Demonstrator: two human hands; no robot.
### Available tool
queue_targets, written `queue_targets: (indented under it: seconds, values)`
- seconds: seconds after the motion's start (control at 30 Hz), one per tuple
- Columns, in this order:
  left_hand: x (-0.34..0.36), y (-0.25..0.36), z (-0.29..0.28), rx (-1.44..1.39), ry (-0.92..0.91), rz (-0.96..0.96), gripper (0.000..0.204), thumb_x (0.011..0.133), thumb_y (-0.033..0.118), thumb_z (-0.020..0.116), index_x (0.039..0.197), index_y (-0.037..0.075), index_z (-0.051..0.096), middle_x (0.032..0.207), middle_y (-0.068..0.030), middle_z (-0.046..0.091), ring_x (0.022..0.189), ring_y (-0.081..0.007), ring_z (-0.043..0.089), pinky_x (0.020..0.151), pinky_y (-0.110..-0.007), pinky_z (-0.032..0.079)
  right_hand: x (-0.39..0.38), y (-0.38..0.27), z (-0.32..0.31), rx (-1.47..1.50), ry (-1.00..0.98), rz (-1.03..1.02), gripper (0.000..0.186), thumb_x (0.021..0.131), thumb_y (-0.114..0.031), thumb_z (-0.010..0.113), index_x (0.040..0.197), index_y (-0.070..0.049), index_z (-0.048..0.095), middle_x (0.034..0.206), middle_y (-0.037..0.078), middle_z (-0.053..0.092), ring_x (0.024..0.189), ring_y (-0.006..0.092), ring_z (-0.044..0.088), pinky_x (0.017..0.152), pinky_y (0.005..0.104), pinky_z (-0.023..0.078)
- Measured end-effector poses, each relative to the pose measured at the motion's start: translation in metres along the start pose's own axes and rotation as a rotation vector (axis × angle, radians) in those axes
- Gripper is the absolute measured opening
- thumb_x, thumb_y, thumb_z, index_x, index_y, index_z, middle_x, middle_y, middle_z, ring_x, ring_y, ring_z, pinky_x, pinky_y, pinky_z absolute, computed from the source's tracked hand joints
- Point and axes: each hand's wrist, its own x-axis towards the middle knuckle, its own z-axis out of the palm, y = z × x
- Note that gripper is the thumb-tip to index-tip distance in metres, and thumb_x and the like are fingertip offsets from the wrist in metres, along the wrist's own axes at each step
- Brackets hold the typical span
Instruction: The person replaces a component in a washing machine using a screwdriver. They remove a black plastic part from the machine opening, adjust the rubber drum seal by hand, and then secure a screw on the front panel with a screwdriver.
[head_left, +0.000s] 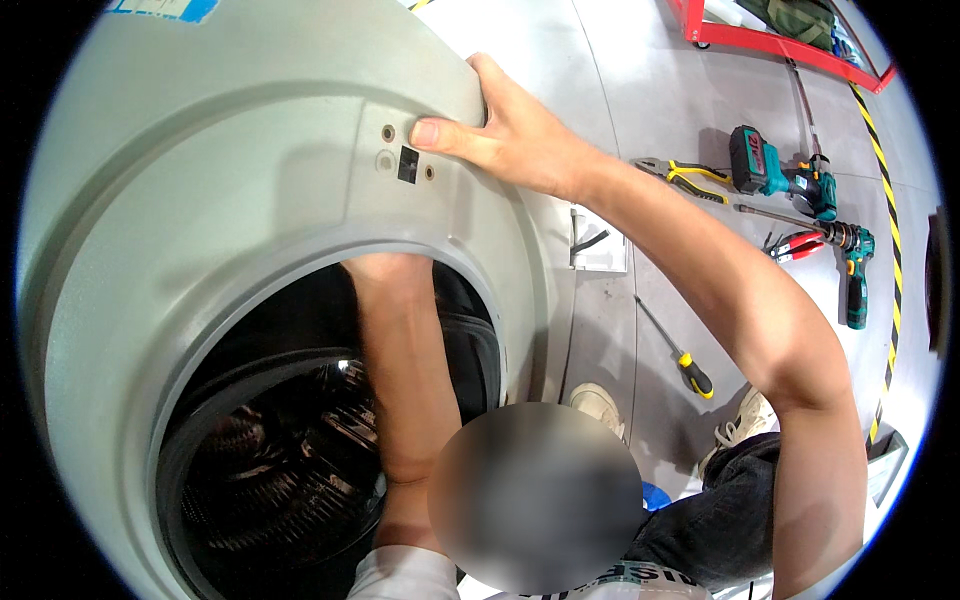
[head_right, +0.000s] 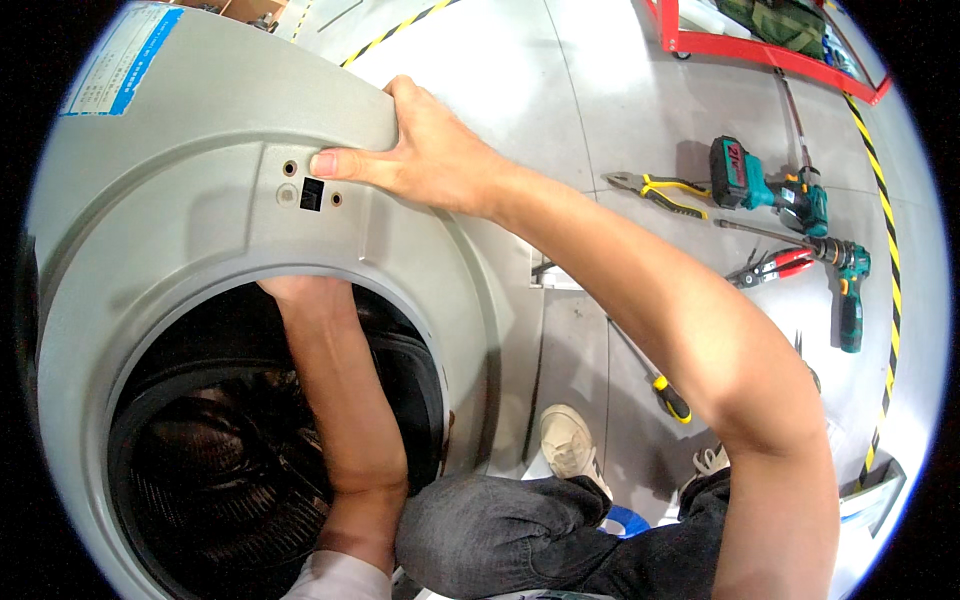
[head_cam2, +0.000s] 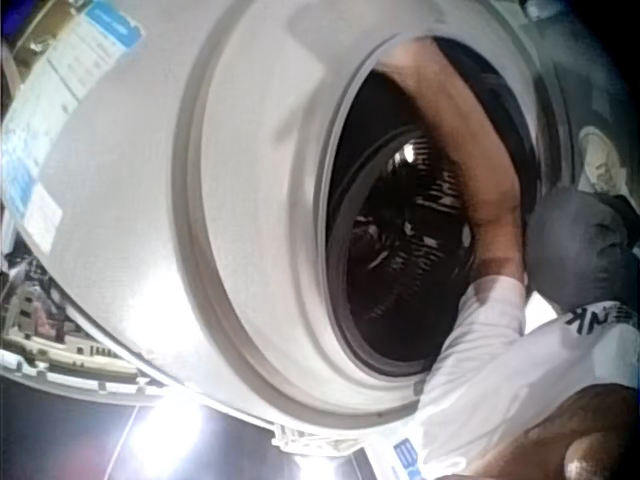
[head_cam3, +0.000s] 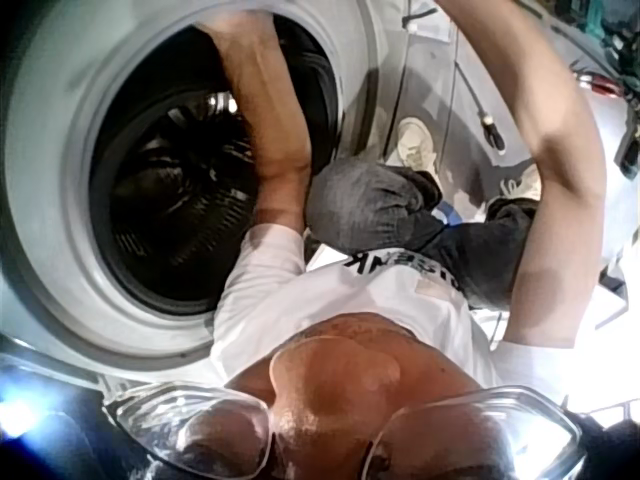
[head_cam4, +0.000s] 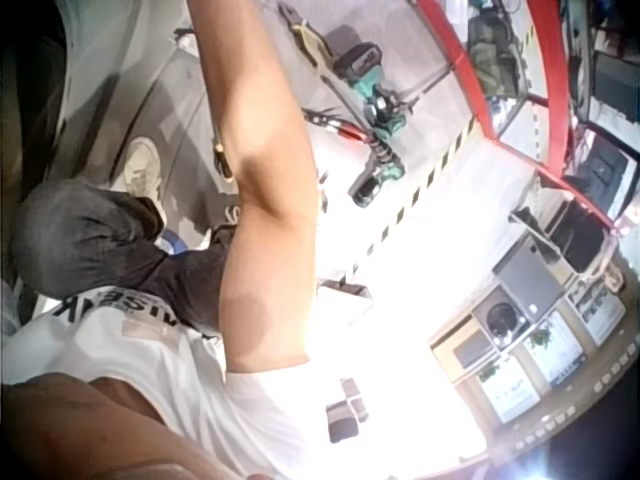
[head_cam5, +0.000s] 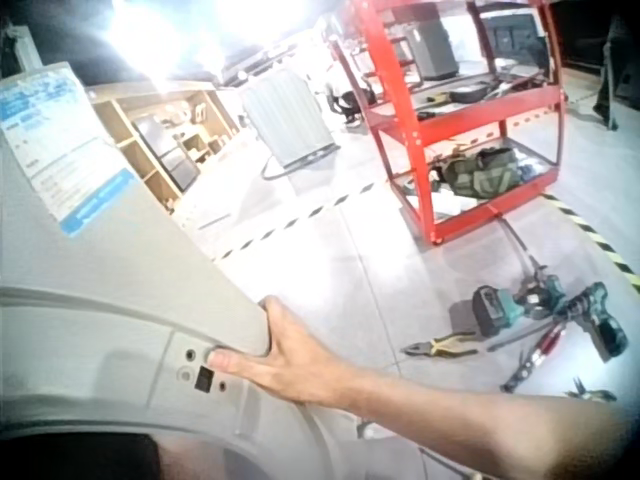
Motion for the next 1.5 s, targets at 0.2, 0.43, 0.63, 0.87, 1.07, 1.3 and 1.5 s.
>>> queue_targets:
  seconds: [0.2,0.43,0.63,0.87,1.07,1.3,1.5]
  values:
    - [-0.011,0.01,0.01,-0.01,0.094,-0.032,0.057,0.094,0.048,0.031,0.13,0.005,0.042,0.124,-0.0139,0.05,0.112,-0.0259,0.052,0.092,-0.039,0.046,0.001,0.001,0.001,-0.04,-0.02,0.048,0.095,0.063,-0.063,0.073,0.108,0.015,0.043,0.102,0.03,0.055,0.101,0.0333,0.056,0.087,0.0361,0.046]
    - [-0.006,-0.001,-0.007,0.047,-0.074,0.03,0.057,0.094,0.048,0.031,0.13,0.005,0.041,0.125,-0.0134,0.05,0.112,-0.0261,0.052,0.092,-0.04,0.045,0.001,-0.007,-0.008,-0.027,-0.055,0.051,0.097,0.064,-0.064,0.072,0.11,0.016,0.042,0.105,0.03,0.054,0.103,0.0335,0.056,0.088,0.0356,0.046]
    - [-0.012,0.011,-0.005,0.17,-0.024,-0.027,0.045,0.095,0.034,0.04,0.128,0.004,0.042,0.123,-0.0124,0.05,0.11,-0.025,0.052,0.091,-0.039,0.046,-0.001,-0.004,-0.008,-0.081,-0.066,0.076,0.1,0.064,-0.067,0.07,0.111,0.016,0.041,0.103,0.03,0.053,0.1,0.033,0.056,0.085,0.036,0.046]
    - [-0.014,0.025,-0.029,0.1,-0.182,-0.158,0.048,0.084,0.019,0.064,0.126,0.006,0.044,0.122,-0.0069,0.052,0.11,-0.0187,0.05,0.094,-0.033,0.042,-0.001,-0.018,-0.009,-0.256,-0.115,0.106,0.099,0.066,-0.069,0.065,0.111,0.017,0.045,0.1,0.028,0.054,0.095,0.0326,0.057,0.082,0.0369,0.048]
    - [-0.042,0.03,-0.016,-0.073,-0.096,-0.129,0.034,0.09,0.02,0.054,0.119,0.002,0.053,0.121,-0.0072,0.056,0.11,-0.0182,0.053,0.096,-0.036,0.042,-0.008,-0.022,-0.023,-0.339,-0.102,-0.029,0.083,0.079,-0.057,0.06,0.121,0.012,0.04,0.117,0.025,0.046,0.108,0.0303,0.05,0.088,0.0374,0.044]
    - [-0.086,0.025,-0.022,-0.006,0.252,0.032,0.031,0.081,0.004,0.056,0.111,-0.002,0.055,0.104,-0.0097,0.059,0.104,-0.0214,0.055,0.094,-0.031,0.042,-0.035,-0.05,-0.023,-0.432,0.077,-0.29,0.036,0.083,-0.023,0.066,0.104,0.001,0.051,0.099,0.013,0.052,0.086,0.0208,0.052,0.069,0.0305,0.044]
    - [-0.088,0.032,-0.05,-0.176,0.021,0.076,0.028,0.077,-0.003,0.049,0.104,-0.003,0.055,0.099,-0.0134,0.061,0.101,-0.0226,0.057,0.094,-0.034,0.043,-0.081,-0.06,0.01,-0.46,-0.148,-0.523,0.015,0.077,-0.006,0.065,0.088,-0.001,0.056,0.076,0.012,0.054,0.066,0.0264,0.054,0.059,0.0334,0.045]
